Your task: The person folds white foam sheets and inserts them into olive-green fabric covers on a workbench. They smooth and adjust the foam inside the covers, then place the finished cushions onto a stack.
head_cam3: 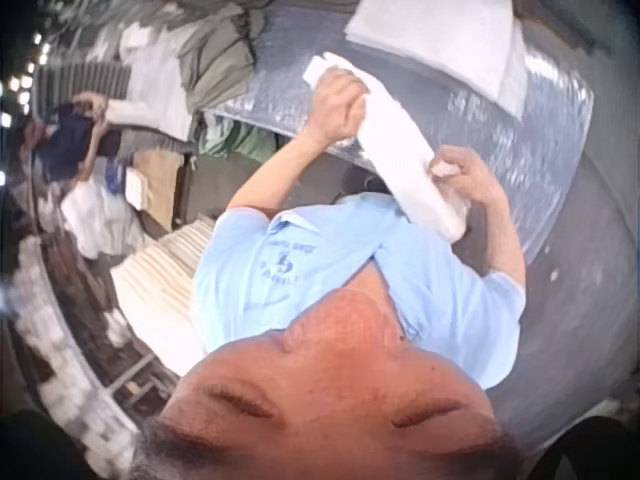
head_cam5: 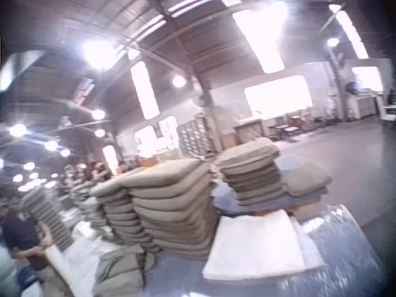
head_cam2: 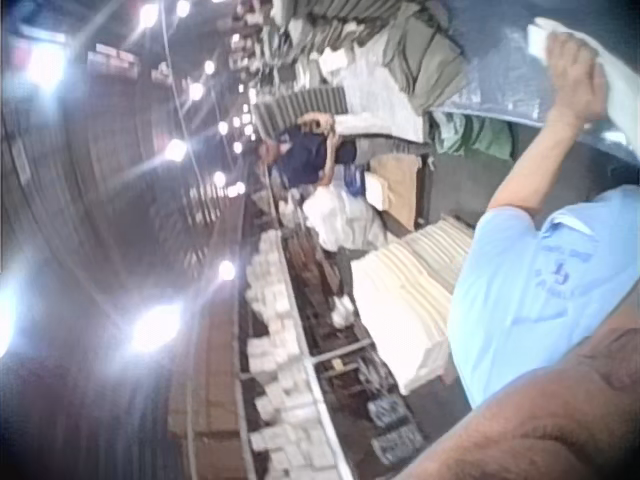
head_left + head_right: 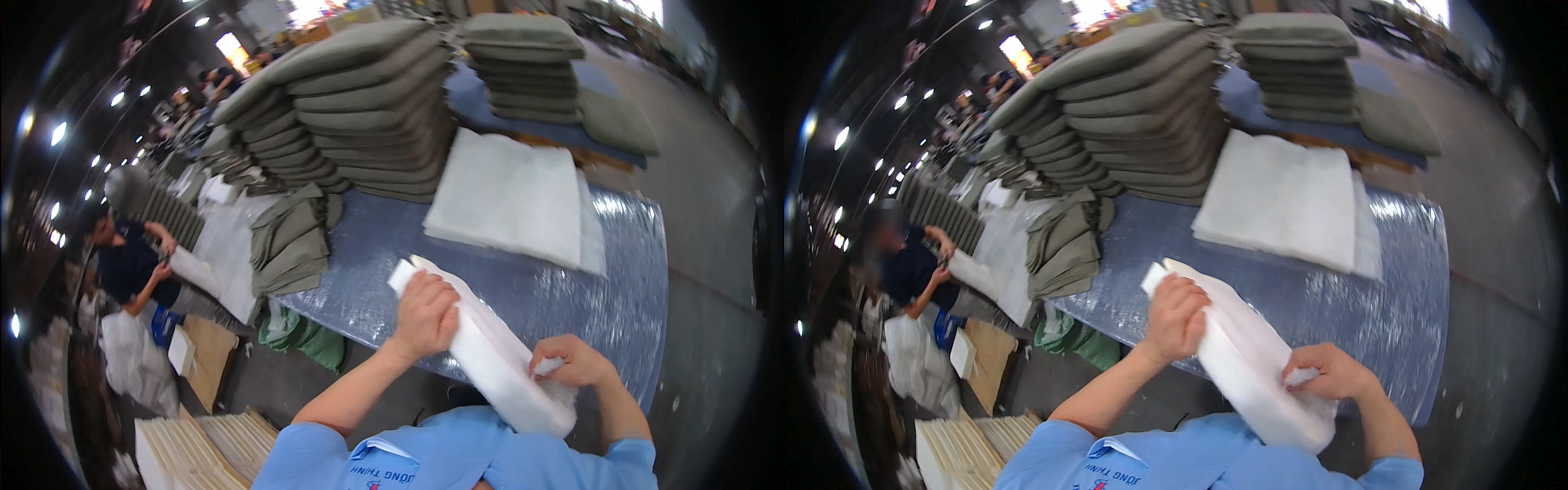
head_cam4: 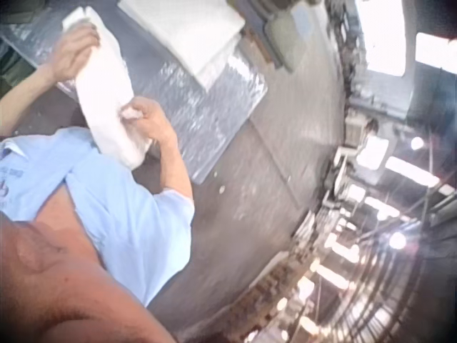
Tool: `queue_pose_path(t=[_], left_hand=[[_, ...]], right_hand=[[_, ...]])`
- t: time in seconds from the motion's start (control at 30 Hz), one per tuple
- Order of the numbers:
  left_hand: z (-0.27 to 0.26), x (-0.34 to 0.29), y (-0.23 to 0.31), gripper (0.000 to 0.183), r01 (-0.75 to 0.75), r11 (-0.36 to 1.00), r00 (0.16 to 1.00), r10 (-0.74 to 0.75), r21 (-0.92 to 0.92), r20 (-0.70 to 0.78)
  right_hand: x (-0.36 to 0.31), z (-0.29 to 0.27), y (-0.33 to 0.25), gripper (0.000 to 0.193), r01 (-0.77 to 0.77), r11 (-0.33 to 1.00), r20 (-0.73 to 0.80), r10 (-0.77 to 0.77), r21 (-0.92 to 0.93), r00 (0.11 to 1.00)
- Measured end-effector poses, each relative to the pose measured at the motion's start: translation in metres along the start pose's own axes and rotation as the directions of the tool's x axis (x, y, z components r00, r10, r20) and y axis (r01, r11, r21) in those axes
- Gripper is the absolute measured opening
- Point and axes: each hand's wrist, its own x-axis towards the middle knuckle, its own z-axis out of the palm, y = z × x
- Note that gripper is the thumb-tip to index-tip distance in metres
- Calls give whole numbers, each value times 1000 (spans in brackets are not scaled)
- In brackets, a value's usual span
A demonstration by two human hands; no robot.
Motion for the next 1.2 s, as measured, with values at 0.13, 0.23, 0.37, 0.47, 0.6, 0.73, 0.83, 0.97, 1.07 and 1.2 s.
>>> queue_pose_path(t=[0.13, 0.23, 0.37, 0.47, 0.6, 0.73, 0.83, 0.97, 1.07, 1.2], left_hand=[[0, -2, -7, 16, 26, 1000, 999, -25, 17, -47], [0, -3, -18, 15, 80, 997, 992, -80, -6, -102], [-8, -14, -52, 18, 116, 992, 965, -122, -41, -231], [-19, -41, -90, 22, 235, 971, 917, -238, -48, -320], [-29, -75, -123, 32, 488, 869, 800, -484, -82, -354], [-31, -106, -136, 41, 659, 726, 636, -678, -197, -369], [-28, -131, -135, 46, 688, 675, 498, -706, -267, -503], [-29, -162, -129, 47, 788, 517, 367, -830, -333, -419], [-23, -176, -120, 48, 773, 418, 244, -891, -478, -384], [-21, -209, -101, 55, 769, 340, 118, -908, -541, -402]], right_hand=[[18, -13, 72, 18, -243, 946, -376, 149, -216, 915], [-15, -39, 170, 17, -303, 922, -610, 385, 239, 692], [-72, -57, 234, 13, -260, 727, -536, 658, 636, 529], [-68, -38, 262, 12, -151, 517, -338, 726, 843, 599], [6, 18, 285, 20, 168, 182, -247, 648, 969, 721], [78, 28, 283, 21, 214, 228, -306, 535, 950, 787], [134, 15, 277, 22, 210, 220, -289, 440, 952, 850], [178, -20, 272, 21, 143, 277, -245, 380, 950, 892], [205, -27, 261, 23, 91, 277, -197, 386, 957, 901], [230, -9, 226, 29, 43, 391, -212, 399, 919, 892]])
